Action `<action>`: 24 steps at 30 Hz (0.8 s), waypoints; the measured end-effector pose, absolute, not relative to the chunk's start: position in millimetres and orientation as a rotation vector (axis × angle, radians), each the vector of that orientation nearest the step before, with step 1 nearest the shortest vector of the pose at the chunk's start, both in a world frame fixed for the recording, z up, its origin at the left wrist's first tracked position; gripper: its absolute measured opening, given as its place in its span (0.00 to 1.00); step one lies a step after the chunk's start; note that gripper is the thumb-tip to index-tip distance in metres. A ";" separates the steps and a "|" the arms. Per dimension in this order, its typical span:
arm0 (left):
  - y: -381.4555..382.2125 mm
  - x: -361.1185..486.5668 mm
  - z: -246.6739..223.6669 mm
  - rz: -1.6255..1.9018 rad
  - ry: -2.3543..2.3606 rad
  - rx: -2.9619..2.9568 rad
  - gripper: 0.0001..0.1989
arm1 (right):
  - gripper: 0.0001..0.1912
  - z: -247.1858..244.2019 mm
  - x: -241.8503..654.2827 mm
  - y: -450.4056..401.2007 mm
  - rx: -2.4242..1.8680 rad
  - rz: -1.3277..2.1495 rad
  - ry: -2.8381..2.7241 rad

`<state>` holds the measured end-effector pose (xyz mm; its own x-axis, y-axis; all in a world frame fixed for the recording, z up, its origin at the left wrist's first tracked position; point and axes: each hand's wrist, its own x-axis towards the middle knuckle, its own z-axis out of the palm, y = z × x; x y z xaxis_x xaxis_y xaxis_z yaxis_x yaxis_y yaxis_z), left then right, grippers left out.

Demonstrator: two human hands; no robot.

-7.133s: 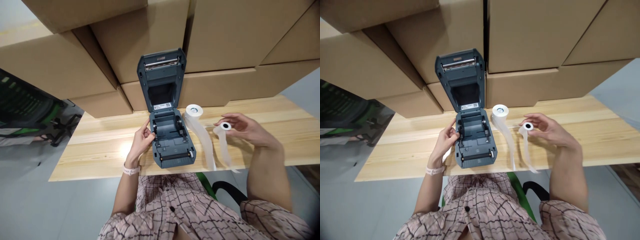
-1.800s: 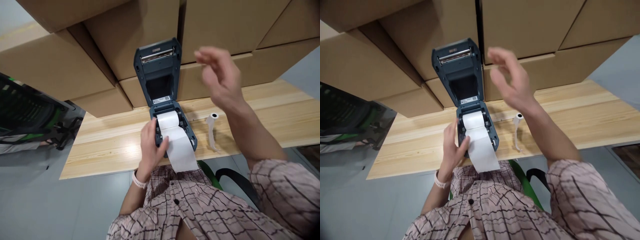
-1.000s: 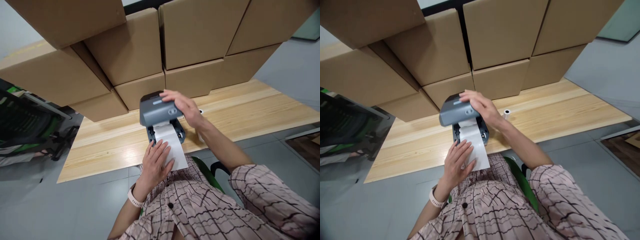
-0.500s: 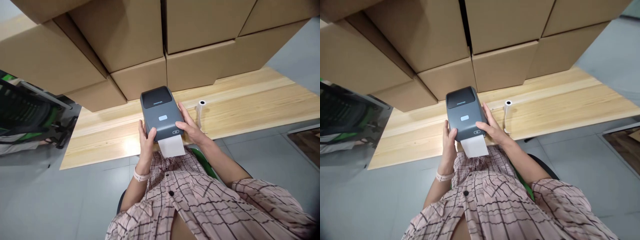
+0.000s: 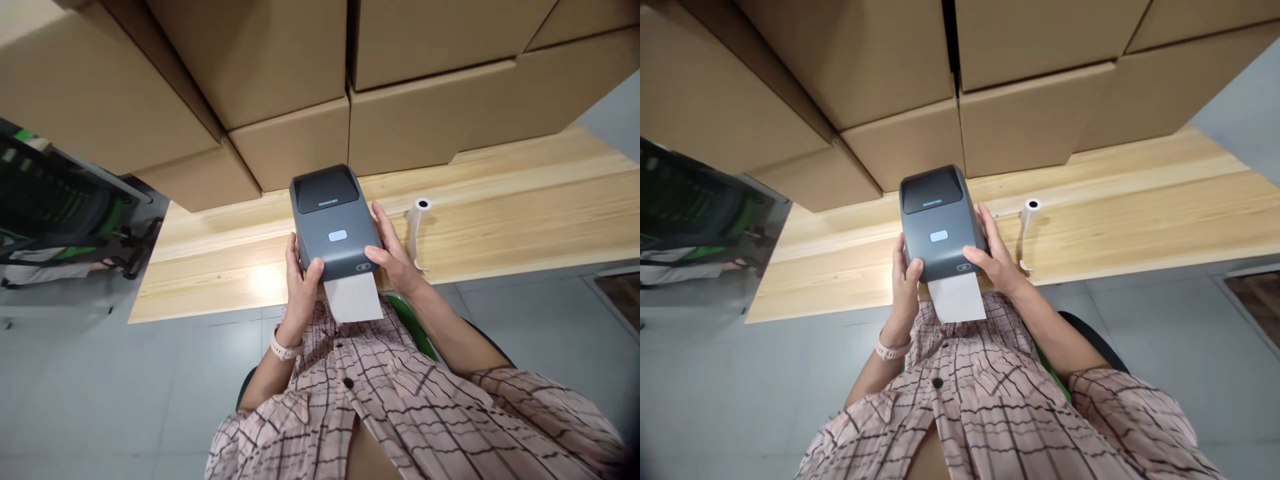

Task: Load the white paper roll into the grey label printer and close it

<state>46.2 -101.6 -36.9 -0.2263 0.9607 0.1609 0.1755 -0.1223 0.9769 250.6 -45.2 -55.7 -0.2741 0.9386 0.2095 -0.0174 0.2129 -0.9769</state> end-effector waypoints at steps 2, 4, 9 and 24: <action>-125.8 47.7 -36.8 1.434 1.485 1.275 0.44 | 0.55 -57.3 253.6 -43.6 -0.914 1.204 -1.556; -151.5 52.4 -39.9 1.481 1.587 1.190 0.33 | 0.50 -59.8 254.4 -42.6 -0.923 1.148 -1.583; -168.3 65.0 -39.1 1.104 1.289 0.825 0.28 | 0.43 -69.5 248.3 -41.3 -0.911 1.056 -1.600; -161.1 35.9 -40.7 1.236 1.374 0.960 0.24 | 0.18 8.5 251.9 -40.4 -0.916 0.150 -2.147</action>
<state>35.9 -161.1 -40.7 -0.1733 0.9704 -0.1679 -0.0642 0.1590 0.9852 251.9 -40.4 8.5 -0.4350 0.6555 0.6174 0.5634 0.7330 -0.3812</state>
